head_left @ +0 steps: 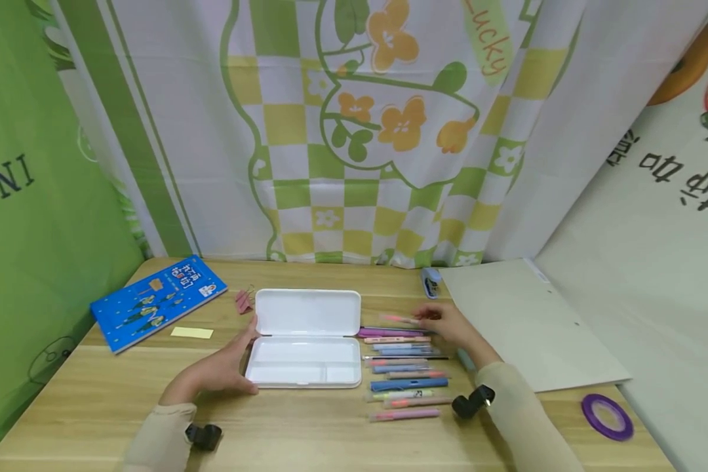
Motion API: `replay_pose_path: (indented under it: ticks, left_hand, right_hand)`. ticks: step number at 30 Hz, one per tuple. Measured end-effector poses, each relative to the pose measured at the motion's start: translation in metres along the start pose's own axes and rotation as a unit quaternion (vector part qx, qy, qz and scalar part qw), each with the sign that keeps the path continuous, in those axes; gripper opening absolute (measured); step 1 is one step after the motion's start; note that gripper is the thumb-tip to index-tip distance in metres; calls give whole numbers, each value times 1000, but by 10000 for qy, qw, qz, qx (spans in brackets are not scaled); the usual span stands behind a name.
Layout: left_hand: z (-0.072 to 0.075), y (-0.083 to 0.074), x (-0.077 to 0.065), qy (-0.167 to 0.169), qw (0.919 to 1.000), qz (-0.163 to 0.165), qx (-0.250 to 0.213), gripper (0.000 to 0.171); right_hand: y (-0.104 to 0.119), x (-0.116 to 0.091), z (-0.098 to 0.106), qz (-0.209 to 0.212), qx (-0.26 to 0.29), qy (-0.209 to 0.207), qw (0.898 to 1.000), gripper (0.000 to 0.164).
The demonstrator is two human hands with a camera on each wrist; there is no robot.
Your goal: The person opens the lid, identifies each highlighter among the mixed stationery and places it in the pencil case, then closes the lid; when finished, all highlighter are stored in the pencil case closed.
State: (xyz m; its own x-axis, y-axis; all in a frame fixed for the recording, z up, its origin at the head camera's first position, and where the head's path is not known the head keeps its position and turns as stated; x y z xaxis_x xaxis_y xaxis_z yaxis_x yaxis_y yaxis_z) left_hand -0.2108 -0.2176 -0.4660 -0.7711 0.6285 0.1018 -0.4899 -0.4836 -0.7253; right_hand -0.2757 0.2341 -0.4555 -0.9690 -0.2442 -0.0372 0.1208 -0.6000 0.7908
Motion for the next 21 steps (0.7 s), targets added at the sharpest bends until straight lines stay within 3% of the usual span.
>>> replay_pose_path:
  ticks: [5,11,15,21]
  left_hand:
    - [0,0,-1,-5,10000,-10,26,130]
    - [-1,2,1,27,10000,-50,37,130]
    - [-1,2,1,49,10000,-11,11,130]
    - [0,1,0,45,10000,19,-18,130]
  right_hand:
    - [30,-10,-18,203,125,327,9992,18]
    - [66,-14,-64,236,195,750,9967,16]
    - [83,-12,-96,314,184,797,9962,13]
    - [99,-6,-128,787,-143,649,9947,11]
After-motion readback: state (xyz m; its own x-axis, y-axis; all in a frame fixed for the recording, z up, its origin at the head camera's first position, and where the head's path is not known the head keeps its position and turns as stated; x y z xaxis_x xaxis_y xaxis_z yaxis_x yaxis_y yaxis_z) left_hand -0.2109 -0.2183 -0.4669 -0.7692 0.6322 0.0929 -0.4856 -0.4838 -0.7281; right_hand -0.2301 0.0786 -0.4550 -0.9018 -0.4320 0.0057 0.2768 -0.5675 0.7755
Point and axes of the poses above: each hand's wrist, its own x-axis towards the middle knuckle, its own z-axis out of the back of the hand, y = z × x, the point moved 1 cm from there along x, towards the middle knuckle, and after that the axes turned 14 degrees about -z, right-handed, at the moved point
